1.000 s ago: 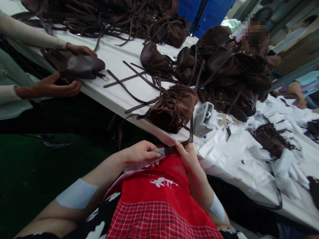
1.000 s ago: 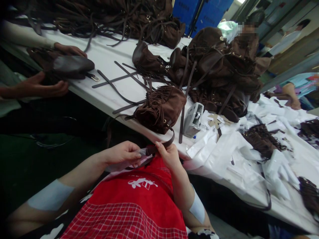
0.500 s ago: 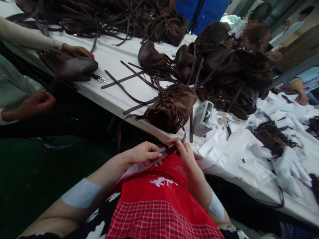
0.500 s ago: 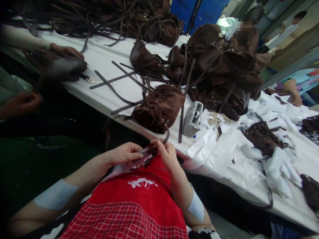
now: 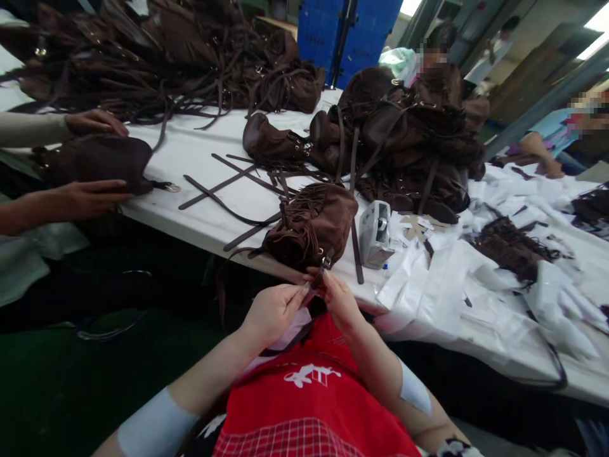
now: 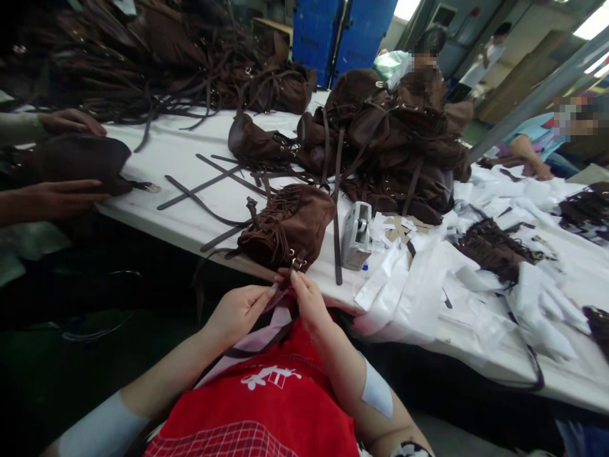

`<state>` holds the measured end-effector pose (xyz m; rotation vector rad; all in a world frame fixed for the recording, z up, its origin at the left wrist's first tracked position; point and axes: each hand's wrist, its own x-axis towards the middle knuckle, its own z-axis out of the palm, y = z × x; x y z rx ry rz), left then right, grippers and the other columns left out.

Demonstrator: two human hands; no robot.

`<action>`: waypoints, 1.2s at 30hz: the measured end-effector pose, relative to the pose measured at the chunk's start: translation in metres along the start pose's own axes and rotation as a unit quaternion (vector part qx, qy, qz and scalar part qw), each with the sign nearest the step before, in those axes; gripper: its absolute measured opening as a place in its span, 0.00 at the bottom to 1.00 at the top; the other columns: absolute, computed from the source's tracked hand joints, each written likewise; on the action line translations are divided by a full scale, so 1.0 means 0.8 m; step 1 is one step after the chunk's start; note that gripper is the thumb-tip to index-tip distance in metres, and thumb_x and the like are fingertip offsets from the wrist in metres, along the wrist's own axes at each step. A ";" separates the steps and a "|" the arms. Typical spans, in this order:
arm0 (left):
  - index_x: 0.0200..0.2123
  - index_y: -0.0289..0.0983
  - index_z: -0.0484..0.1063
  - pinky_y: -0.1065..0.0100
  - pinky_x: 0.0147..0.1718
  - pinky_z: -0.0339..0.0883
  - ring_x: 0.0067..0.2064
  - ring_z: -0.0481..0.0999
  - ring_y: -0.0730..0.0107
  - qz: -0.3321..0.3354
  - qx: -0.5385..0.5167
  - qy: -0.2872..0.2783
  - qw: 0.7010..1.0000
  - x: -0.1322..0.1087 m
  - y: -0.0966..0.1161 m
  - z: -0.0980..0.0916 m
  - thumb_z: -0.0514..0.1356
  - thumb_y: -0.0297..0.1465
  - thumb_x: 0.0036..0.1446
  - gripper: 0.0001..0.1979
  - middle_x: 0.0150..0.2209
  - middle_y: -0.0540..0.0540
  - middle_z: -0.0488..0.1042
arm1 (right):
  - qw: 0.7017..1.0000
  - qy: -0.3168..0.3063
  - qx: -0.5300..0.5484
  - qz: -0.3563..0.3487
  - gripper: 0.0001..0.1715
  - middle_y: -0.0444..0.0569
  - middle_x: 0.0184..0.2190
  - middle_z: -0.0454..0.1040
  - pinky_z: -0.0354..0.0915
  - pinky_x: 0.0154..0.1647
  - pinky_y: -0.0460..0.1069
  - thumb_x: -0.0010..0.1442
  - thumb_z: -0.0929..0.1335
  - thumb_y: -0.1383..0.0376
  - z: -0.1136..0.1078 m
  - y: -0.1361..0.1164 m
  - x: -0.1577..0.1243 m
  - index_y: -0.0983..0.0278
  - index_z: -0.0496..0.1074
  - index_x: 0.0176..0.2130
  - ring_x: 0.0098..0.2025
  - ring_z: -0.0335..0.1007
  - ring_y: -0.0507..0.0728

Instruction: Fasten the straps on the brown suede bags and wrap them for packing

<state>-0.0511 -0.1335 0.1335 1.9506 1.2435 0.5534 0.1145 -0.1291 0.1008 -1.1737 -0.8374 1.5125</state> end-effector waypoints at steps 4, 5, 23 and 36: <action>0.41 0.38 0.78 0.66 0.41 0.64 0.41 0.78 0.61 0.008 0.086 0.006 0.996 0.015 0.009 0.001 0.44 0.40 0.69 0.23 0.40 0.41 0.80 | 0.992 0.084 0.083 0.041 0.23 0.42 0.22 0.73 0.66 0.25 0.44 0.45 0.76 0.47 -0.007 -0.005 0.023 0.63 0.74 0.28 0.22 0.67 0.49; 0.40 0.38 0.77 0.66 0.40 0.63 0.41 0.78 0.61 0.008 0.111 0.013 0.994 0.021 0.011 0.002 0.44 0.39 0.69 0.23 0.40 0.41 0.80 | 0.993 0.081 0.081 0.042 0.23 0.40 0.20 0.71 0.64 0.23 0.44 0.44 0.77 0.48 -0.009 -0.005 0.026 0.64 0.72 0.26 0.21 0.64 0.48; 0.25 0.35 0.73 0.67 0.28 0.56 0.28 0.70 0.67 0.007 0.080 0.013 0.997 0.087 0.035 -0.005 0.48 0.40 0.67 0.24 0.25 0.45 0.74 | 0.973 -0.163 -0.155 0.041 0.15 0.43 0.23 0.73 0.61 0.25 0.45 0.49 0.74 0.56 -0.016 0.021 0.002 0.66 0.74 0.29 0.24 0.65 0.50; 0.39 0.33 0.70 0.69 0.23 0.68 0.23 0.76 0.67 -0.141 -0.358 -0.233 0.893 -0.002 -0.031 0.014 0.52 0.54 0.60 0.28 0.25 0.44 0.78 | 1.000 -0.011 -0.017 -0.006 0.30 0.36 0.12 0.56 0.40 0.15 0.44 0.53 0.71 0.43 -0.011 -0.016 0.005 0.63 0.61 0.21 0.15 0.44 0.45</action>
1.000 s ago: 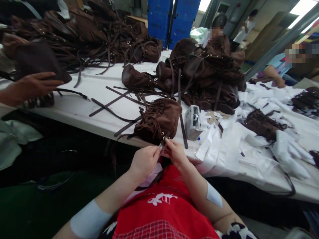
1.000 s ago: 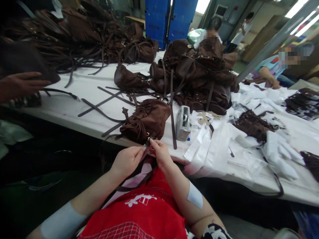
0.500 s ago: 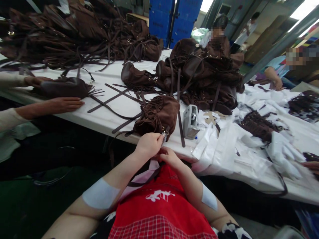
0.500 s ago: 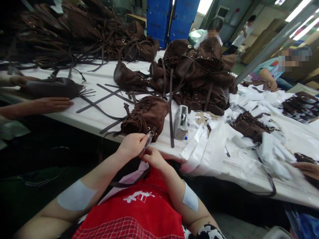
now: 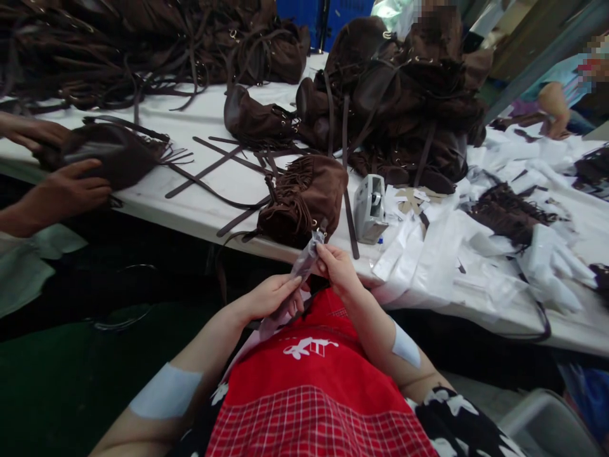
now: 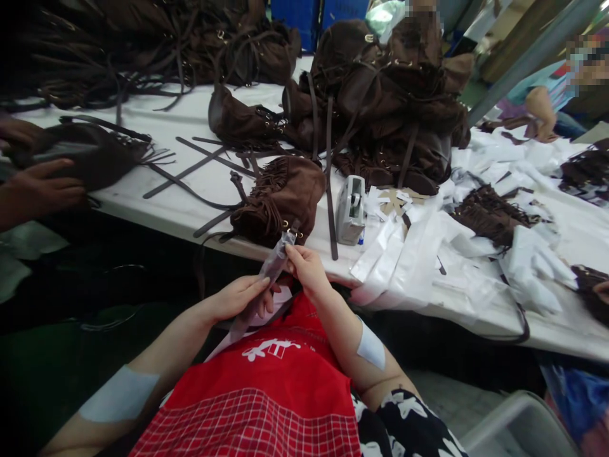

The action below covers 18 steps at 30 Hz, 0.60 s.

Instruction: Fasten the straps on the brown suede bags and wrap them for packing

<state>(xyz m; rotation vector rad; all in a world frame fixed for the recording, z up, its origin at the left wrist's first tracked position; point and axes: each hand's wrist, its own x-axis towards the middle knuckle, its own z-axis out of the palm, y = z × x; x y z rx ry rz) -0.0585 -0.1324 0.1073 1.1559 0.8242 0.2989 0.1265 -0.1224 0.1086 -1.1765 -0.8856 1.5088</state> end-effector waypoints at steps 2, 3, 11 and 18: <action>0.40 0.32 0.70 0.69 0.24 0.69 0.23 0.76 0.67 0.020 -0.017 0.019 0.999 0.003 -0.001 0.005 0.52 0.55 0.60 0.29 0.25 0.43 0.78 | 1.000 0.018 -0.001 0.004 0.30 0.36 0.12 0.56 0.38 0.15 0.44 0.51 0.72 0.43 0.001 0.000 0.004 0.63 0.61 0.20 0.15 0.43 0.44; 0.40 0.32 0.70 0.69 0.24 0.69 0.23 0.77 0.67 0.027 -0.022 0.025 0.999 0.005 0.001 0.007 0.51 0.55 0.61 0.29 0.25 0.42 0.79 | 1.000 0.023 -0.008 0.006 0.30 0.36 0.12 0.56 0.38 0.15 0.44 0.50 0.72 0.43 0.001 -0.001 0.006 0.63 0.61 0.20 0.15 0.43 0.44; 0.38 0.33 0.69 0.71 0.20 0.65 0.21 0.76 0.68 0.049 0.026 0.062 0.997 0.029 0.018 0.007 0.50 0.55 0.61 0.29 0.24 0.42 0.79 | 0.993 0.091 -0.068 -0.035 0.26 0.35 0.12 0.57 0.40 0.16 0.45 0.50 0.71 0.43 -0.011 -0.010 0.027 0.63 0.68 0.25 0.14 0.44 0.46; 0.39 0.33 0.70 0.74 0.18 0.63 0.18 0.74 0.71 0.020 -0.059 0.032 0.998 0.020 0.010 0.004 0.53 0.52 0.61 0.26 0.22 0.46 0.77 | 0.932 0.177 -0.252 -0.193 0.24 0.40 0.16 0.64 0.55 0.24 0.46 0.58 0.66 0.48 -0.026 -0.027 0.041 0.62 0.68 0.22 0.21 0.58 0.50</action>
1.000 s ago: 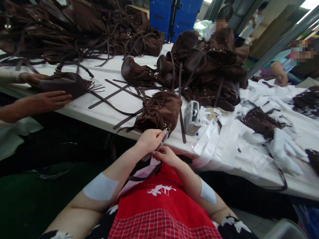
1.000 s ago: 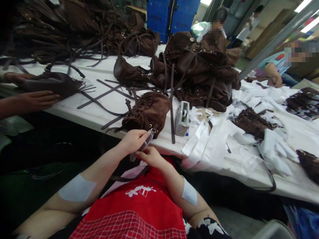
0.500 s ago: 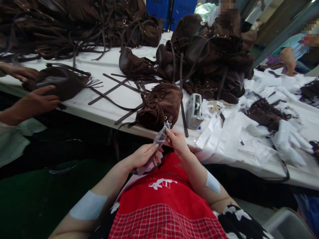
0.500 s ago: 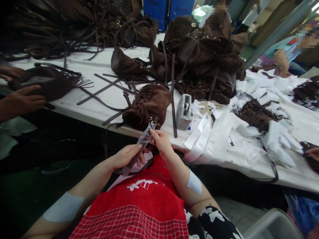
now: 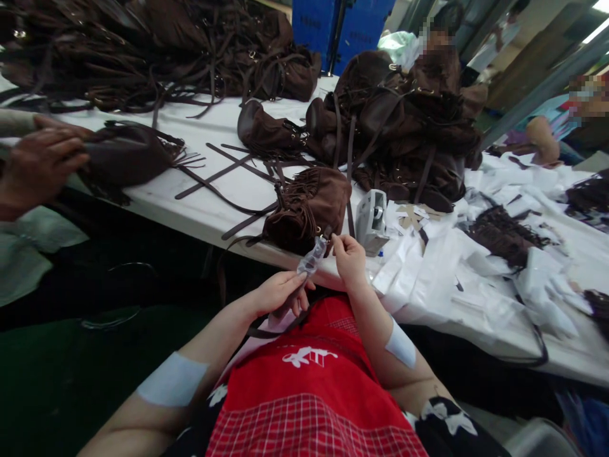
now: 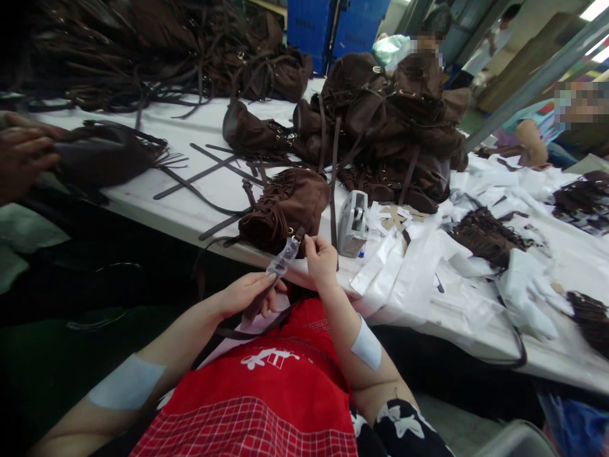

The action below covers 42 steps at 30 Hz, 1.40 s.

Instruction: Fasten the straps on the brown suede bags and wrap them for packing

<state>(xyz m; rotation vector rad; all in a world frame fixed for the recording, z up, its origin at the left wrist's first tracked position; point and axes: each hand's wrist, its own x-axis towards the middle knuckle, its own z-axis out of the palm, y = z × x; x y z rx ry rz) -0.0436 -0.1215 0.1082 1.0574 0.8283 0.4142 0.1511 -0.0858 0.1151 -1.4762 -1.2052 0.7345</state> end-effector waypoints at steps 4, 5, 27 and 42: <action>0.37 0.32 0.70 0.74 0.18 0.62 0.18 0.73 0.72 -0.005 -0.030 0.014 0.999 -0.005 0.004 -0.002 0.54 0.51 0.61 0.25 0.21 0.46 0.77 | 0.993 -0.069 0.053 0.077 0.28 0.40 0.13 0.62 0.51 0.18 0.45 0.59 0.65 0.44 -0.002 0.000 0.002 0.63 0.69 0.22 0.16 0.54 0.49; 0.37 0.32 0.71 0.74 0.18 0.63 0.18 0.73 0.72 -0.005 -0.035 0.013 0.999 -0.005 0.005 -0.003 0.55 0.51 0.61 0.25 0.21 0.46 0.77 | 0.985 -0.109 0.071 0.110 0.29 0.40 0.13 0.61 0.49 0.17 0.45 0.57 0.66 0.43 0.000 -0.001 0.000 0.63 0.68 0.21 0.15 0.52 0.48; 0.36 0.34 0.75 0.71 0.27 0.64 0.29 0.74 0.68 0.050 0.080 0.051 0.994 -0.014 -0.027 -0.026 0.59 0.45 0.58 0.19 0.30 0.43 0.79 | 0.902 -0.394 0.106 0.137 0.24 0.45 0.23 0.74 0.58 0.24 0.45 0.56 0.71 0.49 0.021 0.000 -0.064 0.65 0.80 0.41 0.24 0.64 0.50; 0.35 0.34 0.71 0.74 0.15 0.54 0.17 0.66 0.76 -0.056 -0.081 0.111 0.989 -0.007 -0.025 -0.005 0.57 0.57 0.53 0.28 0.23 0.48 0.74 | 0.917 -0.380 0.112 0.048 0.12 0.48 0.35 0.79 0.70 0.40 0.49 0.61 0.70 0.57 0.000 -0.008 -0.085 0.62 0.80 0.39 0.36 0.74 0.55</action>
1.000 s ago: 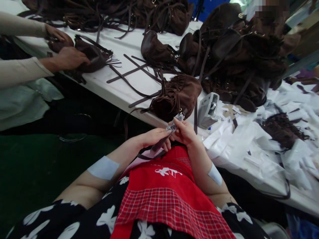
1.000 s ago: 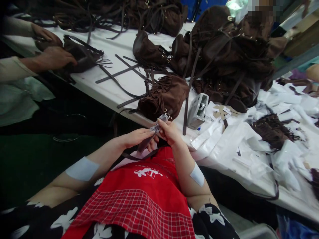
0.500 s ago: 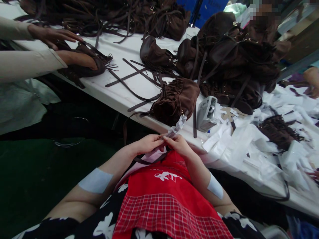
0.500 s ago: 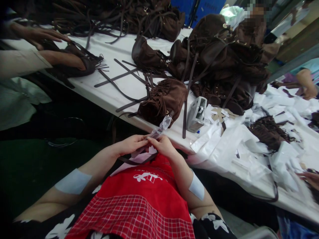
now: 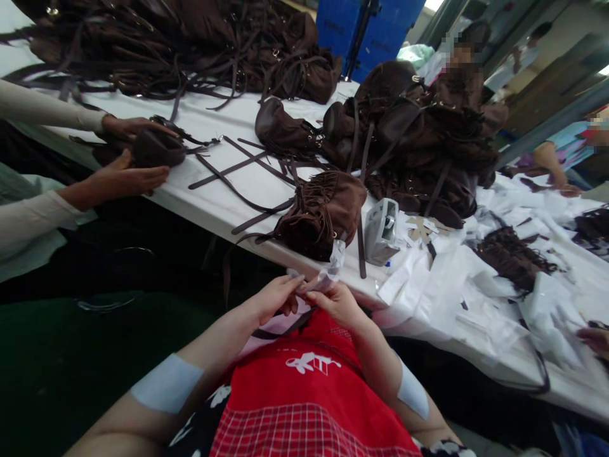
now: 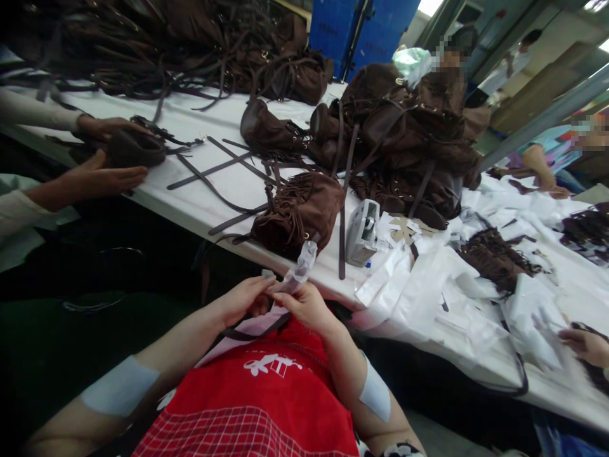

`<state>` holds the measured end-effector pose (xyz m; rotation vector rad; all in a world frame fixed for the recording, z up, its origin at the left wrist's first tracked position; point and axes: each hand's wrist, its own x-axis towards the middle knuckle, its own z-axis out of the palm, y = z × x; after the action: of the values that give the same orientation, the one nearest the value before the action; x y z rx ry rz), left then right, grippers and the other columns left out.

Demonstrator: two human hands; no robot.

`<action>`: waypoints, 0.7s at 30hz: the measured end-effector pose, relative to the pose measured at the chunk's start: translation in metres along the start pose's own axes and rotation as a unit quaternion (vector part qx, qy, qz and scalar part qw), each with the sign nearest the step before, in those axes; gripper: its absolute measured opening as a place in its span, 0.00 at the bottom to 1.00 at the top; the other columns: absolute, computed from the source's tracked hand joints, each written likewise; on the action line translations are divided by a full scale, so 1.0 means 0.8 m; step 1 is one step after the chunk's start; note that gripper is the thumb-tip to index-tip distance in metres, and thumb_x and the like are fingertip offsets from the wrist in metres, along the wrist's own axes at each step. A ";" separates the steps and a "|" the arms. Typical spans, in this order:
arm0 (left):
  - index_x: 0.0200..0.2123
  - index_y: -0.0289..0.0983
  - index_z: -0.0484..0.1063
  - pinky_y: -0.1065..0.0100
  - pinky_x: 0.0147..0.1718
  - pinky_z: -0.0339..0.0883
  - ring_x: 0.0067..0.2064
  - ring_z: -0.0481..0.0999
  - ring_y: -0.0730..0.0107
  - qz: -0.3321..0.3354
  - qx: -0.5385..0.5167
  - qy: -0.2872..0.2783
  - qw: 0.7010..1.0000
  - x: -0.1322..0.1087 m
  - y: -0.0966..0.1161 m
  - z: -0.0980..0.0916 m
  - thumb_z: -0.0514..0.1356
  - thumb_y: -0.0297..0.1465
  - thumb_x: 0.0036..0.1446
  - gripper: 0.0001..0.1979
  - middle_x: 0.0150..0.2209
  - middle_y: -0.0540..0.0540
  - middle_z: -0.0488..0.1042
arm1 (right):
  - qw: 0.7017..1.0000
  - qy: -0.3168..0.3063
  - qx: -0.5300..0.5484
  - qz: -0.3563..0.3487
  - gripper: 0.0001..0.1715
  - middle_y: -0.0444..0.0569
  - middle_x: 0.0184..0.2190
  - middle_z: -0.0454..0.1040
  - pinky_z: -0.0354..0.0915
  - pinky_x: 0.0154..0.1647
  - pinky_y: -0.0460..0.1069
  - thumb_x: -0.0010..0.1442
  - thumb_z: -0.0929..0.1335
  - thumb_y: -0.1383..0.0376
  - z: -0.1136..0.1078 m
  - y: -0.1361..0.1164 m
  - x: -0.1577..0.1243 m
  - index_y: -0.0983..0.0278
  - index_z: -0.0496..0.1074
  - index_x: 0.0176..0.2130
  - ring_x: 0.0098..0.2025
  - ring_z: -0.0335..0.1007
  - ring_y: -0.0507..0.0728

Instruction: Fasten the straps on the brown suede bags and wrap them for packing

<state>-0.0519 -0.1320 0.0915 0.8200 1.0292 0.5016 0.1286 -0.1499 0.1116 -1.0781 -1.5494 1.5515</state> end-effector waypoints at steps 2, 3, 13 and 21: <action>0.35 0.35 0.70 0.75 0.16 0.53 0.17 0.63 0.77 0.030 0.002 0.011 0.999 0.003 0.000 0.005 0.62 0.52 0.52 0.24 0.18 0.53 0.69 | 0.999 -0.032 0.023 0.011 0.13 0.49 0.37 0.79 0.70 0.44 0.51 0.58 0.72 0.57 -0.005 0.003 -0.006 0.62 0.79 0.40 0.39 0.75 0.57; 0.37 0.35 0.69 0.75 0.16 0.53 0.17 0.62 0.78 0.040 0.003 0.004 0.999 0.002 0.002 0.006 0.63 0.50 0.52 0.23 0.18 0.54 0.67 | 0.999 -0.027 0.043 0.018 0.15 0.50 0.38 0.79 0.70 0.45 0.52 0.56 0.73 0.57 -0.008 0.005 -0.007 0.62 0.78 0.41 0.40 0.75 0.57; 0.33 0.34 0.72 0.73 0.19 0.56 0.19 0.63 0.76 0.044 0.105 -0.136 0.984 -0.002 0.023 0.010 0.63 0.45 0.54 0.18 0.21 0.53 0.69 | 0.983 0.127 0.114 0.072 0.16 0.48 0.30 0.79 0.70 0.38 0.51 0.45 0.77 0.55 -0.002 0.027 0.013 0.64 0.78 0.30 0.32 0.73 0.56; 0.33 0.32 0.75 0.74 0.14 0.47 0.16 0.59 0.79 0.061 0.106 0.059 0.991 0.009 0.029 -0.010 0.54 0.47 0.62 0.23 0.25 0.43 0.76 | 0.981 0.193 0.001 0.002 0.09 0.50 0.30 0.80 0.71 0.40 0.55 0.47 0.75 0.57 -0.013 0.049 0.019 0.59 0.81 0.29 0.35 0.74 0.61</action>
<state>-0.0559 -0.1099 0.1036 1.0576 1.1602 0.5561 0.1350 -0.1343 0.0721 -1.2929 -1.2799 1.2526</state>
